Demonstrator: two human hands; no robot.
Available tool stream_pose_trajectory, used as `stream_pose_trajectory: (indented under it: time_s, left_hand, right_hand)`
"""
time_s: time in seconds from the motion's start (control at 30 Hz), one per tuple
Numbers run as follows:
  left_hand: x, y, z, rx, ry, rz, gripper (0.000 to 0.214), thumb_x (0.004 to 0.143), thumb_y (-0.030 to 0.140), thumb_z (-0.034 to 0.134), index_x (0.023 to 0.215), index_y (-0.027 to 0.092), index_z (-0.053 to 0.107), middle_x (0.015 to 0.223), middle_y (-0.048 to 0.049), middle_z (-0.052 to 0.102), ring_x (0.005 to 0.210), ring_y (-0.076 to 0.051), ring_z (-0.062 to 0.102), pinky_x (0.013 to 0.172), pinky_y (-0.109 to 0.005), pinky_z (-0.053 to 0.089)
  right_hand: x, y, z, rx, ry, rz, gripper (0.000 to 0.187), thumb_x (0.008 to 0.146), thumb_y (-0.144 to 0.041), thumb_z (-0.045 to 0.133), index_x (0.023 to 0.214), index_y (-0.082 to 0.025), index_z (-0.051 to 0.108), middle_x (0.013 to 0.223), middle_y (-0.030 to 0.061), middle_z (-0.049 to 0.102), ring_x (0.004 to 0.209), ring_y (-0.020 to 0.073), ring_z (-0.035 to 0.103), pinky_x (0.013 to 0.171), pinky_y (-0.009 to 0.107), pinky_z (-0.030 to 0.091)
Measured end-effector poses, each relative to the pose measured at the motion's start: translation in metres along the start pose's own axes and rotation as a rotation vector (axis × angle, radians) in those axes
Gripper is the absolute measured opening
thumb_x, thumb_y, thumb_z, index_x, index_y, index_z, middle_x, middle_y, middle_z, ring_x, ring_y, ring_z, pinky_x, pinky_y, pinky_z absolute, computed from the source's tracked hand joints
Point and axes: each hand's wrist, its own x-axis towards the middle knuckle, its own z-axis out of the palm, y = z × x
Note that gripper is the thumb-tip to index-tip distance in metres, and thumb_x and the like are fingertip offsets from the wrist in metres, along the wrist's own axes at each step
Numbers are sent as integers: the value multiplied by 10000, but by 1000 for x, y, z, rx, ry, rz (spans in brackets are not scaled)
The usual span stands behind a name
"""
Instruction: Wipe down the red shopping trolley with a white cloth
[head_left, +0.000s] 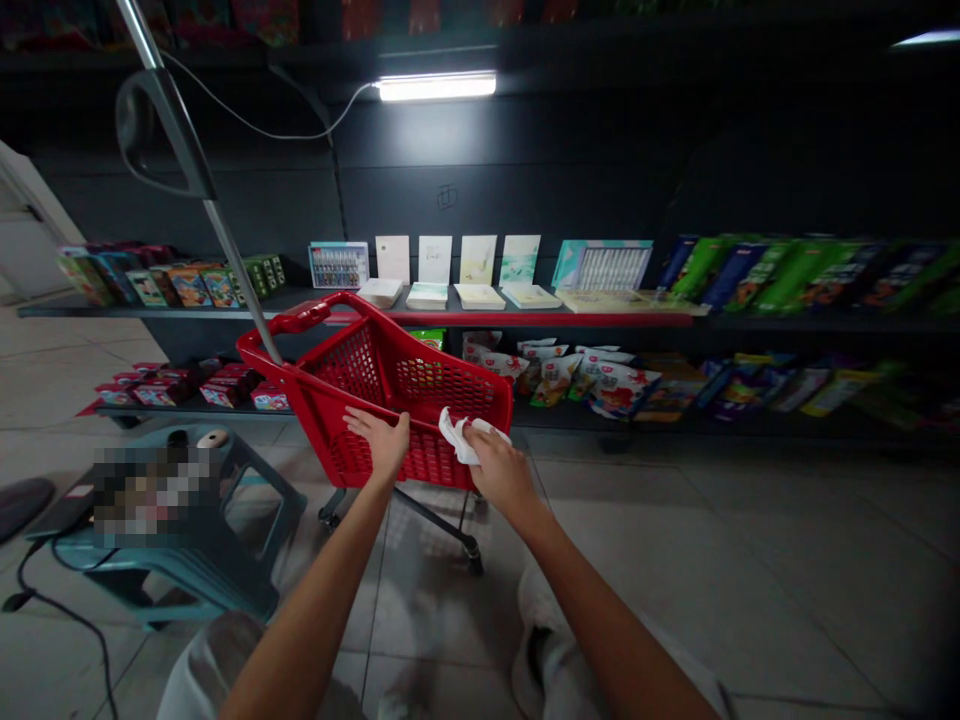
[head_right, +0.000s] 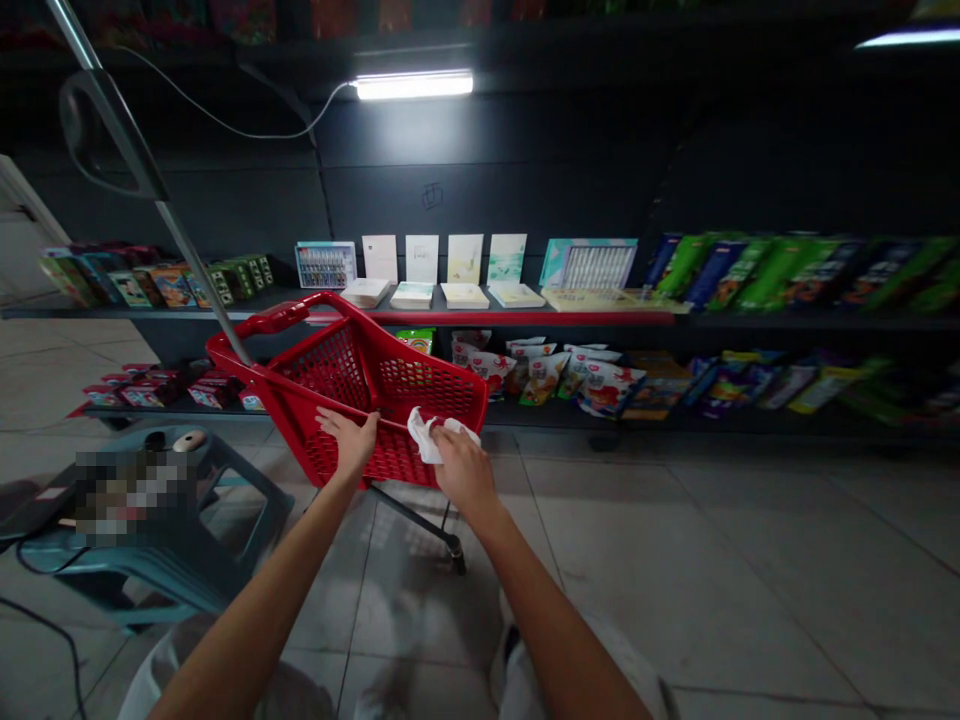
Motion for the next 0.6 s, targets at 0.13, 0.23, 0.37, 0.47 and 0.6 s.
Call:
stream_pose_trajectory:
  time_s: [0.13, 0.23, 0.37, 0.47, 0.6]
  left_hand:
    - [9, -3, -10, 20, 45, -23, 1144, 848, 379, 637, 1581, -44, -133, 1674, -374, -124, 1564, -404, -201, 1293, -570, 55]
    - [16, -5, -23, 8, 50, -48, 1133, 845, 374, 630, 1588, -50, -113, 1681, -360, -119, 1579, -401, -163, 1300, -543, 98]
    - [26, -11, -43, 2, 38, -68, 1108, 848, 373, 625, 1605, -35, -73, 1699, -330, -86, 1597, -380, -111, 1308, -507, 124]
    - [34, -16, -59, 13, 33, -61, 1108, 836, 363, 642, 1609, -37, -44, 1706, -322, -44, 1602, -375, -78, 1313, -496, 108]
    - [42, -26, -76, 31, 10, -30, 1132, 830, 368, 659, 1615, -37, -48, 1715, -304, -16, 1610, -363, -15, 1314, -455, 148]
  right_hand:
    - [-5, -3, -3, 45, -89, -81, 455, 918, -119, 483, 1339, -201, 634, 1348, 90, 692, 1217, 212, 635, 1035, 273, 474]
    - [-9, -4, -7, 79, -109, -190, 458, 897, -88, 482, 1318, -186, 634, 1366, 89, 683, 1256, 204, 620, 1095, 281, 451]
    - [-13, 4, -5, 62, -100, -310, 447, 862, -38, 482, 1241, -166, 681, 1316, 108, 707, 1279, 209, 613, 1197, 345, 396]
    - [-13, 17, 3, 62, -65, -362, 511, 843, -13, 487, 1296, -154, 676, 1371, 115, 685, 1328, 200, 595, 1262, 393, 328]
    - [-10, 34, 16, 49, -32, -382, 605, 821, 4, 483, 1394, -116, 635, 1461, 138, 625, 1424, 224, 524, 1282, 449, 310]
